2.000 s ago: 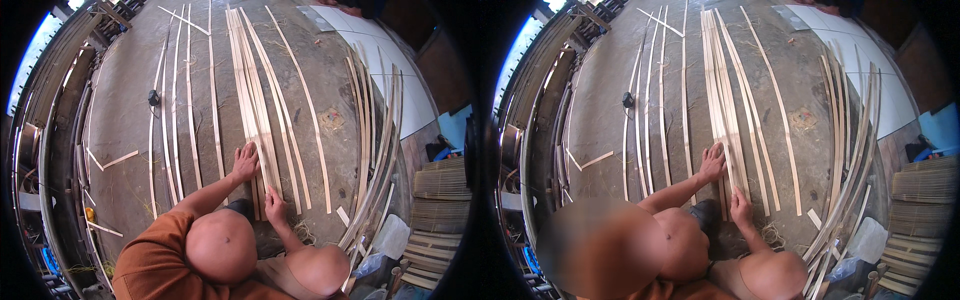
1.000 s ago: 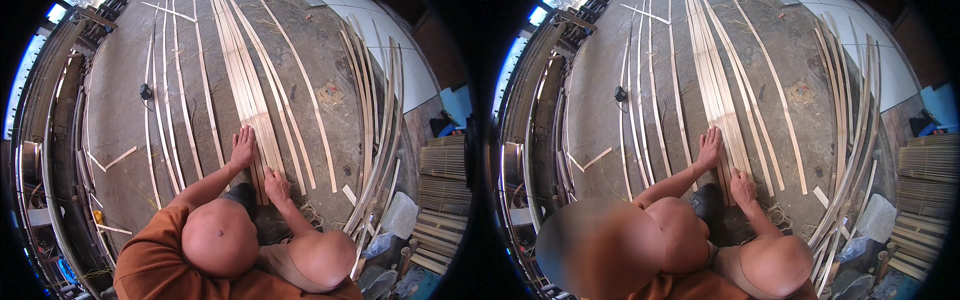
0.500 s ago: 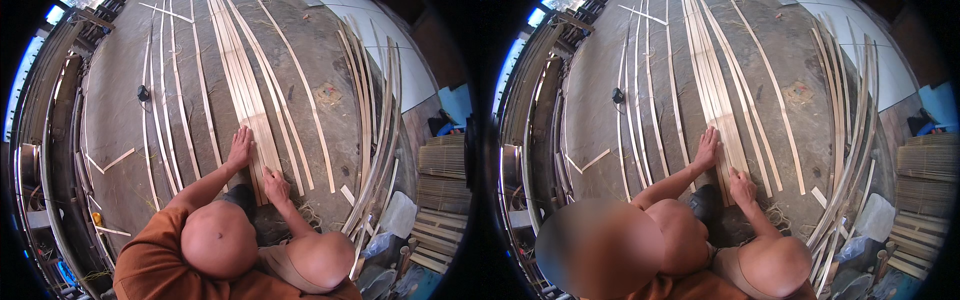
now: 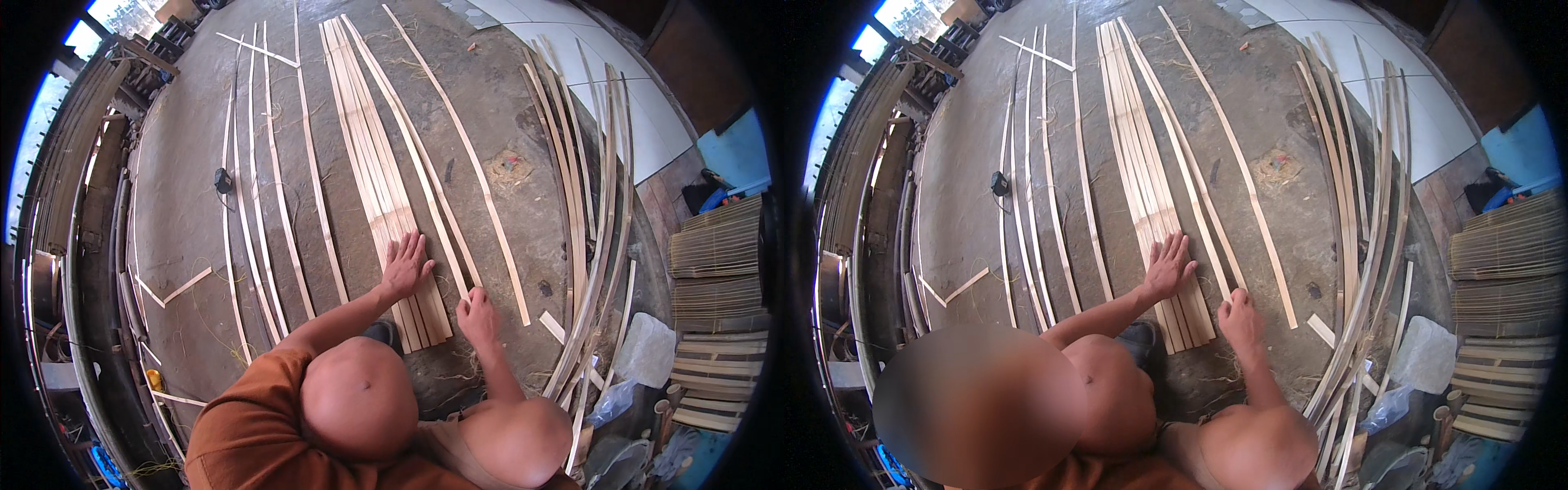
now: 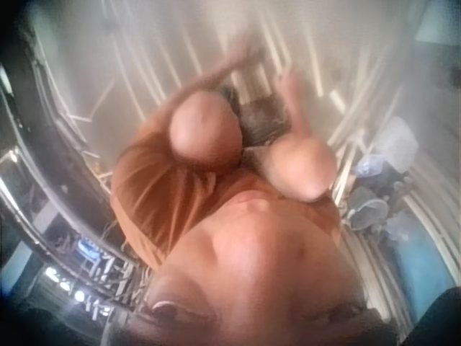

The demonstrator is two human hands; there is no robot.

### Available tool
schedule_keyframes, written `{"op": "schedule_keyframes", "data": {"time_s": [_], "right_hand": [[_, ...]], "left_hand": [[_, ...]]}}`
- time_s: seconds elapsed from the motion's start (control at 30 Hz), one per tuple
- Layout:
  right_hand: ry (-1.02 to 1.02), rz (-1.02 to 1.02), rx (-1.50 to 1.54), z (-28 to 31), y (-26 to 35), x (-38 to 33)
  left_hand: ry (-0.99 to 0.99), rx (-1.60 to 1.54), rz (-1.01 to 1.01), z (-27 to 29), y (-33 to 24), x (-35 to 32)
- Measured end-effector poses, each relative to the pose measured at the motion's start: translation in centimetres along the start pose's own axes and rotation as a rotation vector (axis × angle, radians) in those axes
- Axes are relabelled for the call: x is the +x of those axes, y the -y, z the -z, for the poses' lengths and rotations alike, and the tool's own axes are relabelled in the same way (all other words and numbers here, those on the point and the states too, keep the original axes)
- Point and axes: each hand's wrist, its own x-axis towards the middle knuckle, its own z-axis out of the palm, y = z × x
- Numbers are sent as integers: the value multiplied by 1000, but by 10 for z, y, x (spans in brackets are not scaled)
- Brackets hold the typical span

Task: The person sits on the floor and arranges long thin bamboo strips into parallel rows, then stands and places a bundle of strips onto a rack. The person handles the strips by hand without using tools.

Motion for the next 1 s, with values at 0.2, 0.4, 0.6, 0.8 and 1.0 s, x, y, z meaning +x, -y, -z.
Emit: {"op": "schedule_keyframes", "data": {"time_s": [0.2, 0.4, 0.6, 0.8, 1.0], "right_hand": [[128, 8, 212, -11, 14, -13], [102, 67, 282, -45, -3, 2], [131, 40, 275, -38, -3, 12], [90, -40, 273, -18, -2, 13], [129, -67, 271, 6, 28, 8]], "left_hand": [[-31, 21, -16, -13, 6, 4], [-57, -44, -12, -11, 10, 0], [-81, 10, -14, -15, 6, 0], [-67, -19, -18, -14, 4, -1], [-62, -25, -13, -13, 7, 0]]}}
